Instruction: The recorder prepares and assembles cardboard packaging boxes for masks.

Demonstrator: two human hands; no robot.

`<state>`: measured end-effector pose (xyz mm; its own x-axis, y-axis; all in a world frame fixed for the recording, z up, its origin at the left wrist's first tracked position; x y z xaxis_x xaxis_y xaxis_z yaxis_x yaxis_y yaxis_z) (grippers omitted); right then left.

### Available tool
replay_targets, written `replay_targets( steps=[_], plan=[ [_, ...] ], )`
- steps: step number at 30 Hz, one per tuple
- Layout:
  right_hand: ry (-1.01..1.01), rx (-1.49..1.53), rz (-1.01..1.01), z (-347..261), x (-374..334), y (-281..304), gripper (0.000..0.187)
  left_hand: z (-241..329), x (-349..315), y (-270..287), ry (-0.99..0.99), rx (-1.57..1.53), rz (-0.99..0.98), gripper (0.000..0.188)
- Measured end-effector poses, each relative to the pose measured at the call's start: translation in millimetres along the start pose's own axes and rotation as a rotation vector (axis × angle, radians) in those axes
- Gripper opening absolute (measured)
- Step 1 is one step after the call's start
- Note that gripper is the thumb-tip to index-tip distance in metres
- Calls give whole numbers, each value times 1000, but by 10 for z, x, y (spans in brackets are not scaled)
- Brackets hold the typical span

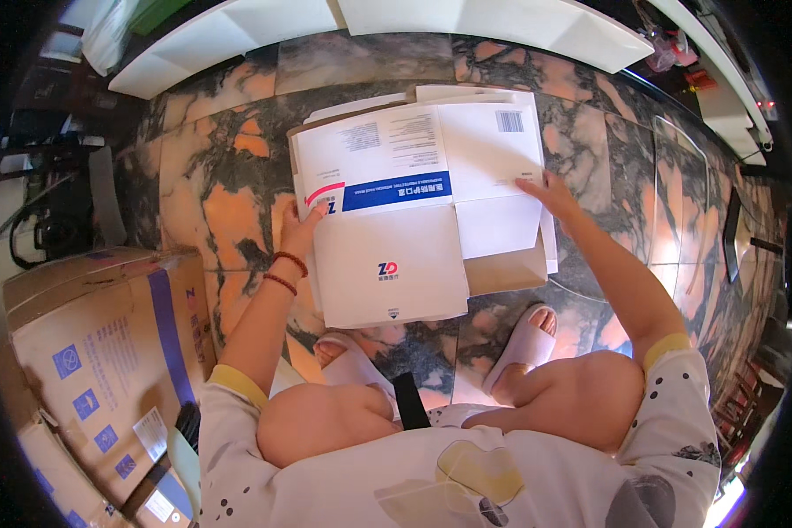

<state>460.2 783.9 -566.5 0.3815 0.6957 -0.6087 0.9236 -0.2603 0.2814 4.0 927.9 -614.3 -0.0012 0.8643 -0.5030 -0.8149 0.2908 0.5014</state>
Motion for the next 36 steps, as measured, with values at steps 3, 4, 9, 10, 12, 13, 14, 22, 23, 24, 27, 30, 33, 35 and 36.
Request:
replay_targets(
  steps=[3, 4, 9, 10, 12, 13, 14, 22, 23, 24, 27, 30, 33, 35, 36],
  plan=[
    [-90, 289, -10, 134, 59, 23, 87, 115, -25, -125, 60, -125, -153, 78],
    [-79, 203, 55, 167, 62, 45, 80, 106, -23, -130, 44, -96, -150, 77],
    [-222, 275, 46, 379, 149, 178, 63, 71, -10, -109, 178, -314, -308, 56],
    [-214, 328, 44, 421, 172, 209, 60, 94, -34, -105, 272, -437, -444, 50],
    [-244, 314, -1, 387, 195, 179, 59, 203, -153, -99, 370, -538, -584, 40],
    [-199, 449, -14, 366, 143, 100, 59, 231, -202, -83, 363, -520, -587, 37],
    [-145, 583, -36, 318, 106, 16, 60, 158, -194, -65, 359, -536, -610, 39],
    [-33, 709, -91, 272, 86, 96, 54, 195, -356, -4, 103, -333, -606, 45],
    [-13, 621, -31, 238, 160, 158, 51, 190, -379, -16, 105, -326, -611, 45],
    [6, 533, 25, 228, 220, 194, 48, 140, -406, -17, 158, -370, -613, 46],
    [79, 357, -29, -70, 232, 324, 42, 212, -552, -57, 238, -495, -630, 47],
    [113, 339, -137, -174, 393, 491, 45, 314, -632, -66, 229, -541, -669, 46],
    [87, 440, -75, -181, 416, 445, 40, 354, -666, -66, 196, -493, -672, 44],
    [142, 339, -15, 79, 606, 536, 41, 462, -685, -132, 179, -481, -670, 43],
    [187, 235, 32, 82, 620, 531, 41, 488, -711, -127, 157, -459, -674, 42]
  ],
)
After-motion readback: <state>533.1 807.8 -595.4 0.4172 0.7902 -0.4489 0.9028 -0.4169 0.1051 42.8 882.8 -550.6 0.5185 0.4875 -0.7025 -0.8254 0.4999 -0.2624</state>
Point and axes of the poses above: each hand's wrist, its own x-axis towards the middle knuckle, its own y-axis out of the back of the hand, z = x × y, the point moved 3 cm from there along x, towards the middle knuckle, and after that the axes turned 13 degrees about x, right-handed, at the moved point
